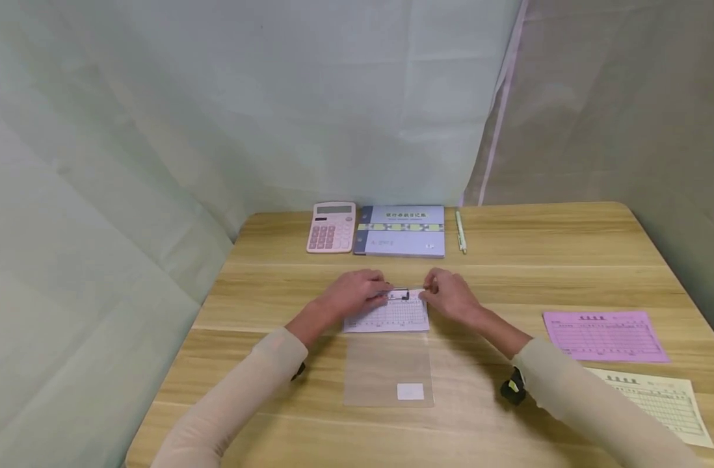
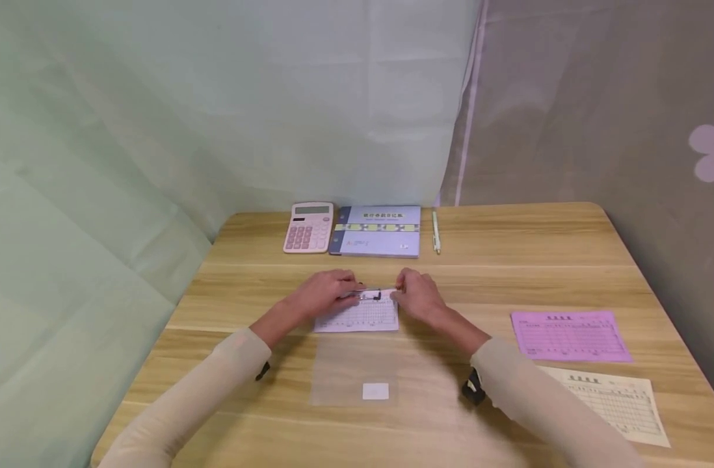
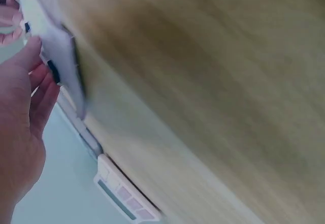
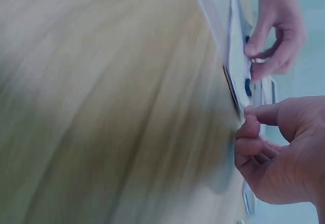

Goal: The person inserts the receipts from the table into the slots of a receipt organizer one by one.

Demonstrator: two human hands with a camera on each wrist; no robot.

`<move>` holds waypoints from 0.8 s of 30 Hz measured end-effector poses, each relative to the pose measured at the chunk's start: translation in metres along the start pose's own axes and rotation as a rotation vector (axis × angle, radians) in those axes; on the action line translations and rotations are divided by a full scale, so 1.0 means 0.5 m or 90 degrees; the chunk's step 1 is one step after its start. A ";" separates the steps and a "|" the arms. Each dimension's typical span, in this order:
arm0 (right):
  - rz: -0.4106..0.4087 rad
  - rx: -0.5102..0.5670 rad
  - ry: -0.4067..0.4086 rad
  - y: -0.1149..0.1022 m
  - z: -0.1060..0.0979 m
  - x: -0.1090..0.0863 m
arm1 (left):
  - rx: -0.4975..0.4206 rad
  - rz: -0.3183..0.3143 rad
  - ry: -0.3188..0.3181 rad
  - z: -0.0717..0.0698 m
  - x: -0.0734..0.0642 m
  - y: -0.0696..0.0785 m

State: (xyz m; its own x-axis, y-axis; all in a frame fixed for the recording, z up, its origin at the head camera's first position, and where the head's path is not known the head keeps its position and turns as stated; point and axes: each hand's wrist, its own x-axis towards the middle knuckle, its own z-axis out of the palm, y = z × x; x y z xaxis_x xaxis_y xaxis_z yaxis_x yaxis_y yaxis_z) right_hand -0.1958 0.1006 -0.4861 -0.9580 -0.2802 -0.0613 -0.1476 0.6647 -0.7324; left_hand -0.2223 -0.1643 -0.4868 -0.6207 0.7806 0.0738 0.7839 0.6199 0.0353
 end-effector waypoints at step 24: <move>-0.064 -0.139 0.068 0.228 -0.311 -0.246 | -0.351 -0.188 0.059 0.002 -0.015 0.021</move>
State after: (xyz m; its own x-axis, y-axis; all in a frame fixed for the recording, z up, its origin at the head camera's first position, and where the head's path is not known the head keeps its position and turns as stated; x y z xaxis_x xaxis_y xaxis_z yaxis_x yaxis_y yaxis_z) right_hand -0.1328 0.3185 -0.4565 -0.9545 -0.2859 0.0850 -0.2823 0.7740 -0.5667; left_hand -0.2096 -0.1634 -0.4878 -0.8279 0.5567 0.0677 0.4886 0.6568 0.5744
